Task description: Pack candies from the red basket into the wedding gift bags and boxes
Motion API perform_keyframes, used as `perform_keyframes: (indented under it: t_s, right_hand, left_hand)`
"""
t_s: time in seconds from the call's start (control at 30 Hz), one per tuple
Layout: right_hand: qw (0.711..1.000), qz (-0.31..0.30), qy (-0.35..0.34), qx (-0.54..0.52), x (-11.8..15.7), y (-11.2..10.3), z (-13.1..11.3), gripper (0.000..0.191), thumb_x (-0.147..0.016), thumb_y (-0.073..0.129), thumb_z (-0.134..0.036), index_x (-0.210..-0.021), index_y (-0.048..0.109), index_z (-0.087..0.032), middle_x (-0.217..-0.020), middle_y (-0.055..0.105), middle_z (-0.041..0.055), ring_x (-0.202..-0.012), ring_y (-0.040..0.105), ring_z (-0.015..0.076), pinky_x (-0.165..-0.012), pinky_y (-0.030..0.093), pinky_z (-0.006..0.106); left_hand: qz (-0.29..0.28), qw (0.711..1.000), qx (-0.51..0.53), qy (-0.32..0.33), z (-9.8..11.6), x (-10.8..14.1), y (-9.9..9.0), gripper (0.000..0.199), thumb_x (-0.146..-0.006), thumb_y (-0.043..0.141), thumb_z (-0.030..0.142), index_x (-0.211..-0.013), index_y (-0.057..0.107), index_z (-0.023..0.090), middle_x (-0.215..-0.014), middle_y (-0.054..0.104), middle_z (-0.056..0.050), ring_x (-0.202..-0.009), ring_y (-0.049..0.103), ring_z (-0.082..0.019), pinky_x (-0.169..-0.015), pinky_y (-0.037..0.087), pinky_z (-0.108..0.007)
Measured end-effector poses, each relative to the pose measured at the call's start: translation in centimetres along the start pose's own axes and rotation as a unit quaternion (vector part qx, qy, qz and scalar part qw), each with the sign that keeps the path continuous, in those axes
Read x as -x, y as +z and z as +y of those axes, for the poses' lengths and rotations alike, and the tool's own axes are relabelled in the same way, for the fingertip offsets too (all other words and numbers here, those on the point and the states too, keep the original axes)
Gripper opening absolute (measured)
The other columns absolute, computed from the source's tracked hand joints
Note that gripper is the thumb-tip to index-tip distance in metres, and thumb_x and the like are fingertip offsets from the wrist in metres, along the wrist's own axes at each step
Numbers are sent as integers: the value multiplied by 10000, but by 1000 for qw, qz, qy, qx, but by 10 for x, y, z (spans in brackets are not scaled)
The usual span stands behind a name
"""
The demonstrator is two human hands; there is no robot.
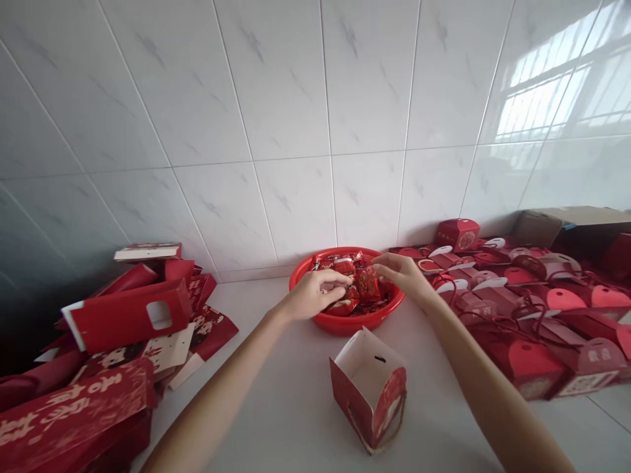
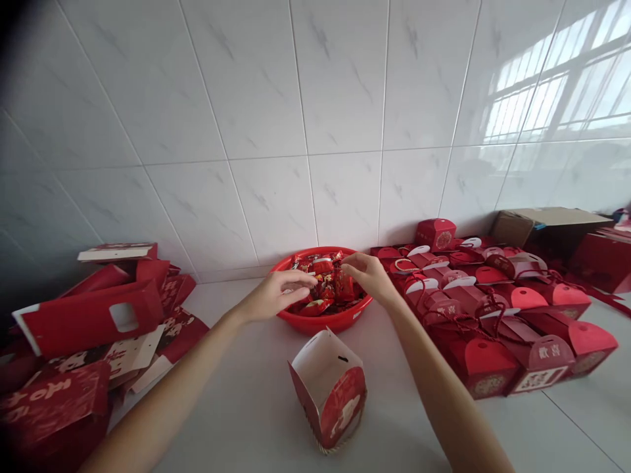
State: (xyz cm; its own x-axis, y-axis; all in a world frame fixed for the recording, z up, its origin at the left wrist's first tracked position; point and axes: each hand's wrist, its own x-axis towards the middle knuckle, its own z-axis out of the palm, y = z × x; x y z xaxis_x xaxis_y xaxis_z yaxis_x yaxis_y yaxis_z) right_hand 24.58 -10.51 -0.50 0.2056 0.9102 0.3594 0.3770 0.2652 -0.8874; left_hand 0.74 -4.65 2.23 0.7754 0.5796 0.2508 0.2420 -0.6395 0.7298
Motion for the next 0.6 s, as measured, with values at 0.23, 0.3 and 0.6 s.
perform_keyframes:
  t_s: [0.23, 0.3, 0.6]
  right_hand:
    - [997, 63, 34, 0, -30, 30, 51, 184, -702, 652, -345, -809, 657, -195, -762, 734, 59, -746, 696, 230, -697, 549, 349]
    - [998, 59, 30, 5, -29, 28, 54, 180, -707, 645, -336, -822, 664, -198, -796, 742, 58, -803, 705, 236, -737, 550, 352]
    - [998, 34, 44, 4, -31, 28, 57, 192, -739, 658, -338, -852, 677, -185, -803, 738, 55, -756, 697, 210, -679, 556, 316]
  left_hand:
    - [-149, 965, -211, -33, -57, -80, 8, 594, -705, 662, 97, -1291, 664, 196, -1332, 672, -108, -1241, 603, -313, -1058, 462, -393]
    - [-189, 950, -244, -42, -63, -91, 18, 613, -675, 743, 170, -1282, 663, 200, -1270, 688, -129, -1166, 632, -351, -981, 494, -412]
    - [-145, 977, -151, -53, -75, -95, 18, 169, -768, 742, 326, -831, 714, 172, -785, 706, -24, -789, 664, -209, -681, 492, -267]
